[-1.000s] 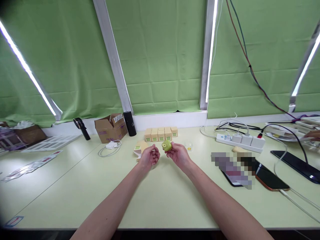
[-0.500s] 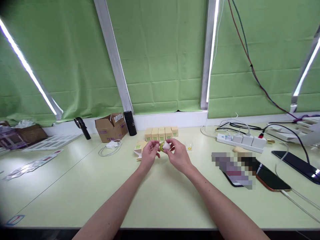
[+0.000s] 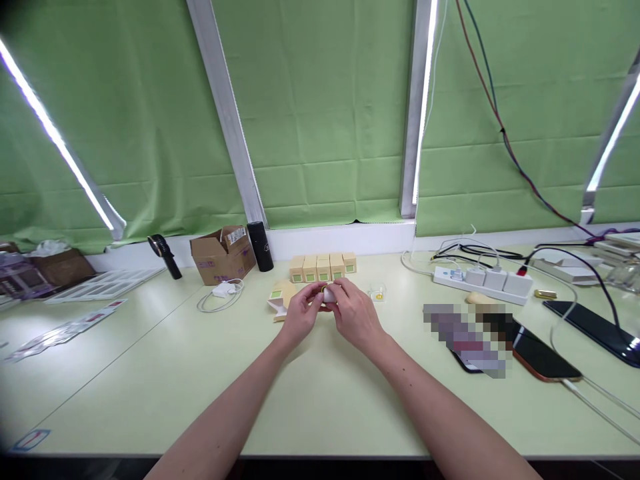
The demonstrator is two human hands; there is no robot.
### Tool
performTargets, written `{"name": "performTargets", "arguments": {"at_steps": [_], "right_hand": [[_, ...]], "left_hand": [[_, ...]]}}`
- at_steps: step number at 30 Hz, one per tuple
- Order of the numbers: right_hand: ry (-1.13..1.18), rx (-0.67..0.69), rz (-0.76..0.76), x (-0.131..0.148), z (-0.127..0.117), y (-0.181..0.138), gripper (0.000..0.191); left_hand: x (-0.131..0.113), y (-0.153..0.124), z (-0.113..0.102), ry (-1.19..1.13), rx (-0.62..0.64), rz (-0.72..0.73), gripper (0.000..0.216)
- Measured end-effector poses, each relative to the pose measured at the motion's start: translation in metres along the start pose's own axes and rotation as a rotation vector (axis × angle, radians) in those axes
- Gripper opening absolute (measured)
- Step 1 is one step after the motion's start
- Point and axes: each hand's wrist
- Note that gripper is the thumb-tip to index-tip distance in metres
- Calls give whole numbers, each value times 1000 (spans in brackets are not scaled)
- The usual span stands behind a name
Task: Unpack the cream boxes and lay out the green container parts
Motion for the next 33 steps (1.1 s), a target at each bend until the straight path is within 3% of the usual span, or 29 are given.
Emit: {"name": "performTargets", "arguments": {"at_steps": [6, 15, 33], "right_hand": [[-34, 0, -43, -1, 1, 0, 32], [-130, 3, -106, -7, 8, -2, 35], [-249, -27, -156, 1, 23, 5, 30]], "left_hand": [[7, 1, -3, -22, -28, -11, 29], [24, 3, -11, 225, 45, 143, 34], [13, 4, -4, 370, 5, 76, 34]]}}
Point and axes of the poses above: each hand's wrist, its own y-axis towards the middle knuckle, its own z-axis out of the palm, x = y × z, and after that the axes turned 5 degrees about -y, right-handed
